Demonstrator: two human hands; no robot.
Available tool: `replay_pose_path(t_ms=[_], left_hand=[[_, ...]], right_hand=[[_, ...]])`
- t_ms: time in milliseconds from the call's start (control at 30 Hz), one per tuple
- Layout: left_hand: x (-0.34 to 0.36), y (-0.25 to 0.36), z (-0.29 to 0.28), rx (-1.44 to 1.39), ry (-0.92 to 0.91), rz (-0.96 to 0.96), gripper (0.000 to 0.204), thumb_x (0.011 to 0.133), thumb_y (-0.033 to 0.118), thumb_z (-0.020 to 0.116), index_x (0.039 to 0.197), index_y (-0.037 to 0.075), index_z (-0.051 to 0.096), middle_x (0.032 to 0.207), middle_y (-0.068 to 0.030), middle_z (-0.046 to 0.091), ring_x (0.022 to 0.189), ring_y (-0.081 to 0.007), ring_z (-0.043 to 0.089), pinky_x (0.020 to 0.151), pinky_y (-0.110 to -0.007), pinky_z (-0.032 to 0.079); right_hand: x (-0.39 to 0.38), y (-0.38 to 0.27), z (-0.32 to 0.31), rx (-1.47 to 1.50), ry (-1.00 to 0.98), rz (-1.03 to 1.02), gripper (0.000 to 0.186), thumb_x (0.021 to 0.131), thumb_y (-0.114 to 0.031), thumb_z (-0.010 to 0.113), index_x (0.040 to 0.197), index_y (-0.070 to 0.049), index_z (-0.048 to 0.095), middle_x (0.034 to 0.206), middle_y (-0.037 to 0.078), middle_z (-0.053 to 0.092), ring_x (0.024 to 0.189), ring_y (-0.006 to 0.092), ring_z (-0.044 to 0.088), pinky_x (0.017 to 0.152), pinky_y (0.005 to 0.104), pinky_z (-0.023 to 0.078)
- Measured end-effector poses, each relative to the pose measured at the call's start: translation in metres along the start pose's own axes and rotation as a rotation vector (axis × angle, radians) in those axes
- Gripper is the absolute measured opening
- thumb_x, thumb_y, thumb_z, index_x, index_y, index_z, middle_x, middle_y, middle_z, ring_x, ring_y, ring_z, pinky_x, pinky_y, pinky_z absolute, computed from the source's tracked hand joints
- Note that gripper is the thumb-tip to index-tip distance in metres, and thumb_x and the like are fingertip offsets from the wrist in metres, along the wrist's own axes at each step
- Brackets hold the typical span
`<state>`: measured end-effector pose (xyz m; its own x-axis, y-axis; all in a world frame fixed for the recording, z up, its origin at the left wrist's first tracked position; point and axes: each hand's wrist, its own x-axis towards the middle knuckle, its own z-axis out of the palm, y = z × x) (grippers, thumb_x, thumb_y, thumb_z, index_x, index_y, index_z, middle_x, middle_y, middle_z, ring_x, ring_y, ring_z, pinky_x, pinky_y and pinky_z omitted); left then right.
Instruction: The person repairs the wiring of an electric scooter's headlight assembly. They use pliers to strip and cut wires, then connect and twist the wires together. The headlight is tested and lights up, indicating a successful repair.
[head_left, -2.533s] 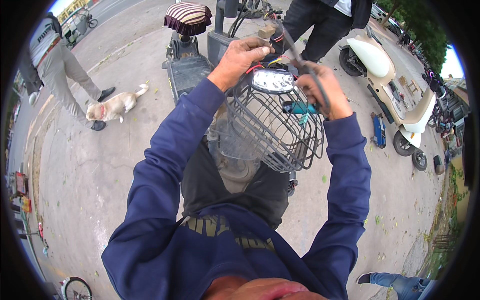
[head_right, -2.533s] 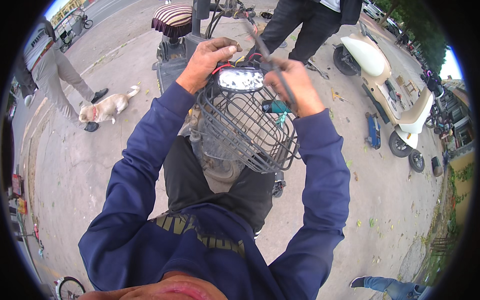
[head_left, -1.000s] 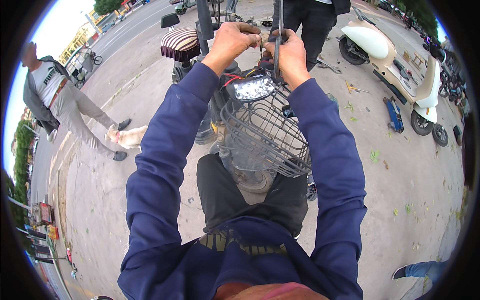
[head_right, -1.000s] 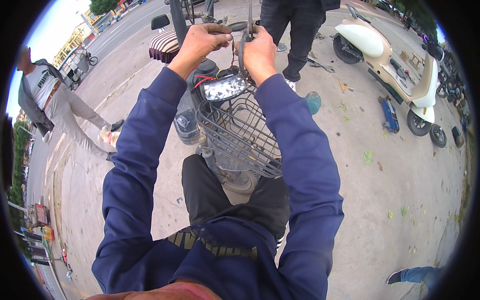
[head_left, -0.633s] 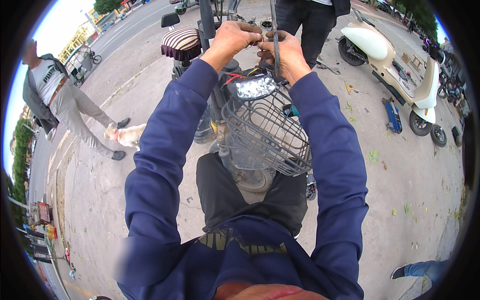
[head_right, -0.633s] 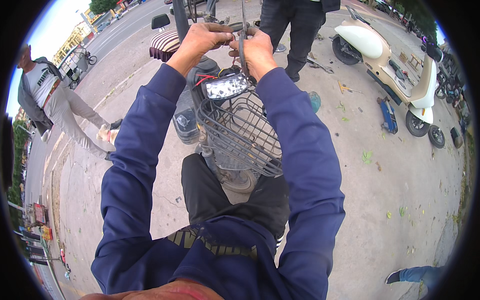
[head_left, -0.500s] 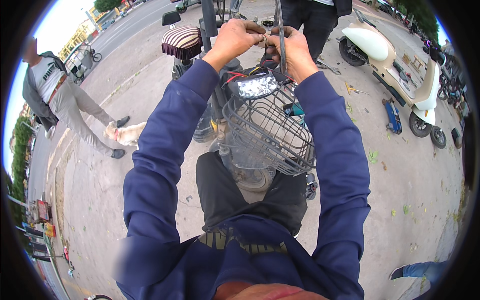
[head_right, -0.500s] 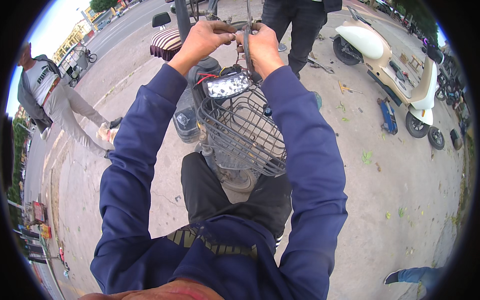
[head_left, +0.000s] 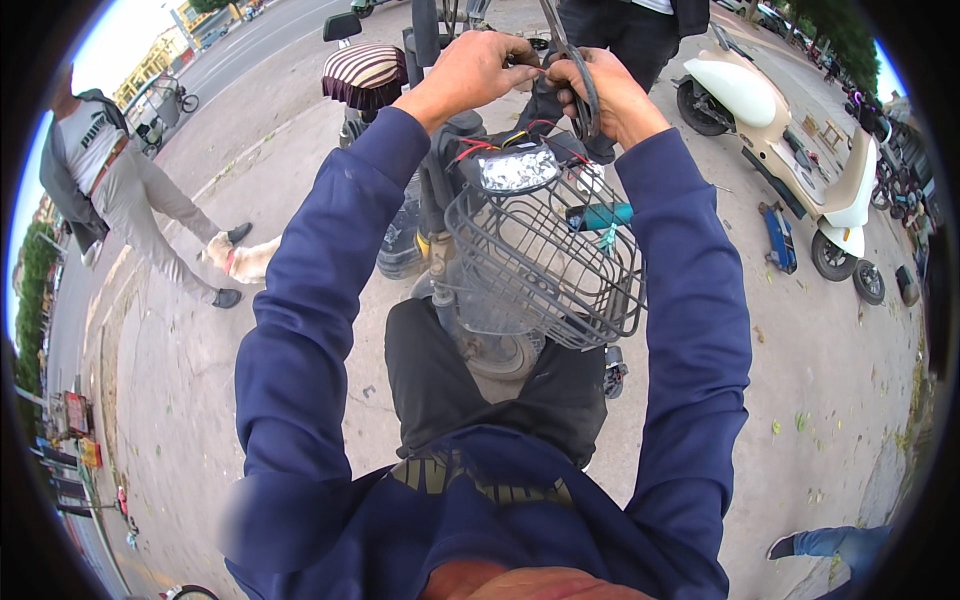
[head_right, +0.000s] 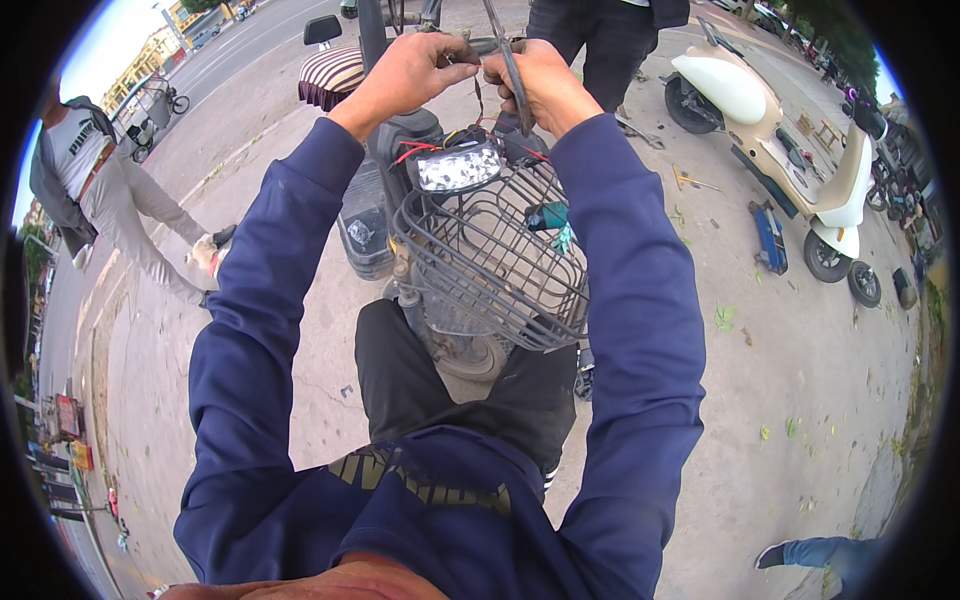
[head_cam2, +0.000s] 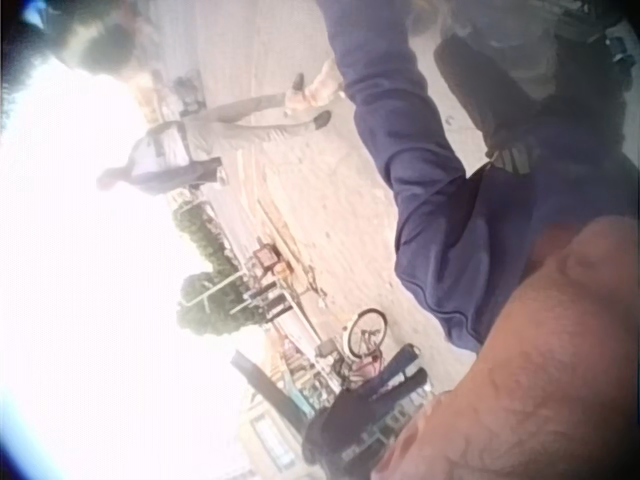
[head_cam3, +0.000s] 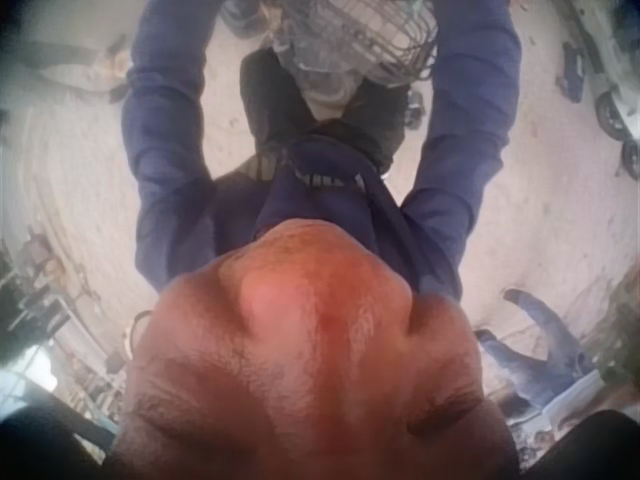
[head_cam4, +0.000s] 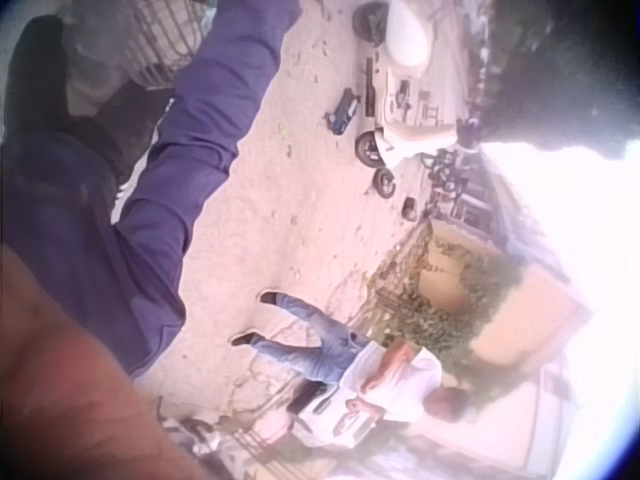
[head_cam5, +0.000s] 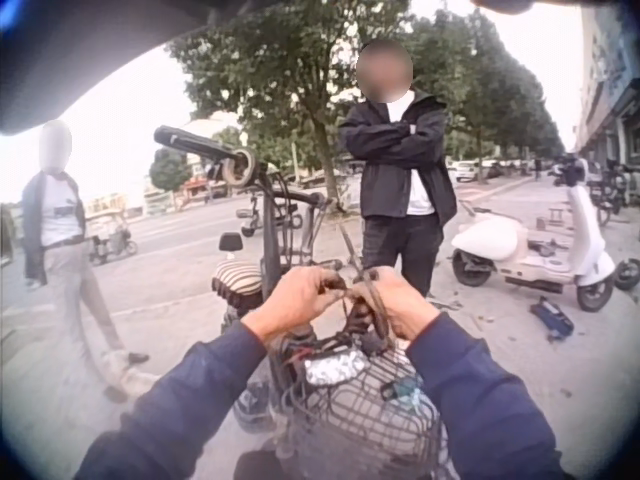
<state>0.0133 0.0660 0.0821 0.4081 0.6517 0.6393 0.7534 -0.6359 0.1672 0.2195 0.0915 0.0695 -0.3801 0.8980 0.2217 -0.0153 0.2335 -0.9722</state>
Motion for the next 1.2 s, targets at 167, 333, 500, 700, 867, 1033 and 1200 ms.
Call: replay_pose_path(t_ms=[167, 333, 500, 700, 867, 1033, 1200], left_hand=[[-0.003, -0.008, 0.004, -0.085, 0.023, -0.057, 0.025, 0.095, 0.026, 0.076, 0.106, 0.003, 0.076, 0.081, -0.0143, 0.072, 0.075, -0.0208, 0.071, 0.069, -0.034, 0.054], [-0.004, -0.001, 0.001, -0.049, 0.018, -0.193, 0.031, 0.093, 0.028, 0.077, 0.110, 0.001, 0.077, 0.082, -0.0103, 0.074, 0.071, -0.0180, 0.072, 0.069, -0.031, 0.055], [-0.001, 0.015, -0.006, -0.380, 0.073, -0.491, 0.034, 0.090, 0.026, 0.078, 0.107, -0.003, 0.079, 0.084, -0.0071, 0.077, 0.068, -0.0102, 0.070, 0.062, -0.026, 0.055], [-0.006, 0.005, 0.003, -0.408, 0.169, -0.432, 0.035, 0.088, 0.024, 0.079, 0.108, -0.005, 0.078, 0.084, -0.0085, 0.076, 0.068, -0.0111, 0.071, 0.061, -0.026, 0.054], [-0.004, 0.008, 0.005, -0.519, 0.175, -0.469, 0.033, 0.088, 0.022, 0.077, 0.108, -0.004, 0.078, 0.084, -0.0068, 0.076, 0.070, -0.0114, 0.071, 0.062, -0.026, 0.053], [-0.005, 0.009, -0.002, -0.655, 0.113, -0.492, 0.026, 0.089, 0.020, 0.076, 0.104, -0.001, 0.078, 0.085, -0.0056, 0.076, 0.073, -0.0101, 0.071, 0.063, -0.025, 0.052], [-0.004, 0.006, -0.005, -0.702, 0.085, -0.541, 0.021, 0.090, 0.020, 0.075, 0.100, 0.001, 0.078, 0.085, -0.0044, 0.075, 0.073, -0.0096, 0.071, 0.063, -0.024, 0.051]], right_hand=[[0.006, 0.000, 0.002, 0.078, 0.017, -0.036, 0.017, 0.088, -0.014, 0.076, 0.091, 0.000, 0.067, 0.073, 0.003, 0.059, 0.059, 0.0115, 0.056, 0.053, 0.0280, 0.051], [0.018, 0.001, 0.011, 0.125, 0.123, -0.142, 0.017, 0.089, -0.010, 0.078, 0.094, 0.001, 0.066, 0.076, 0.005, 0.063, 0.058, 0.0123, 0.059, 0.054, 0.0270, 0.053], [0.005, 0.003, -0.007, -0.214, 0.133, -0.215, 0.033, 0.094, -0.022, 0.074, 0.112, 0.004, 0.064, 0.092, 0.017, 0.071, 0.079, 0.0247, 0.070, 0.068, 0.0368, 0.053], [-0.068, 0.025, -0.016, -1.073, 0.287, -0.230, 0.042, 0.100, -0.031, 0.065, 0.127, 0.001, 0.059, 0.109, 0.030, 0.067, 0.104, 0.0476, 0.067, 0.090, 0.0544, 0.052], [-0.077, 0.036, 0.005, -1.049, 0.335, -0.305, 0.037, 0.100, -0.031, 0.065, 0.121, 0.000, 0.060, 0.105, 0.031, 0.066, 0.097, 0.0497, 0.068, 0.083, 0.0569, 0.053], [-0.061, 0.033, 0.017, -1.036, 0.390, -0.407, 0.033, 0.098, -0.028, 0.066, 0.114, 0.001, 0.060, 0.098, 0.032, 0.066, 0.083, 0.0499, 0.069, 0.074, 0.0571, 0.054], [-0.055, 0.026, 0.024, -1.102, 0.418, -0.415, 0.034, 0.092, -0.027, 0.070, 0.112, -0.001, 0.060, 0.094, 0.029, 0.067, 0.079, 0.0475, 0.071, 0.071, 0.0544, 0.056]])
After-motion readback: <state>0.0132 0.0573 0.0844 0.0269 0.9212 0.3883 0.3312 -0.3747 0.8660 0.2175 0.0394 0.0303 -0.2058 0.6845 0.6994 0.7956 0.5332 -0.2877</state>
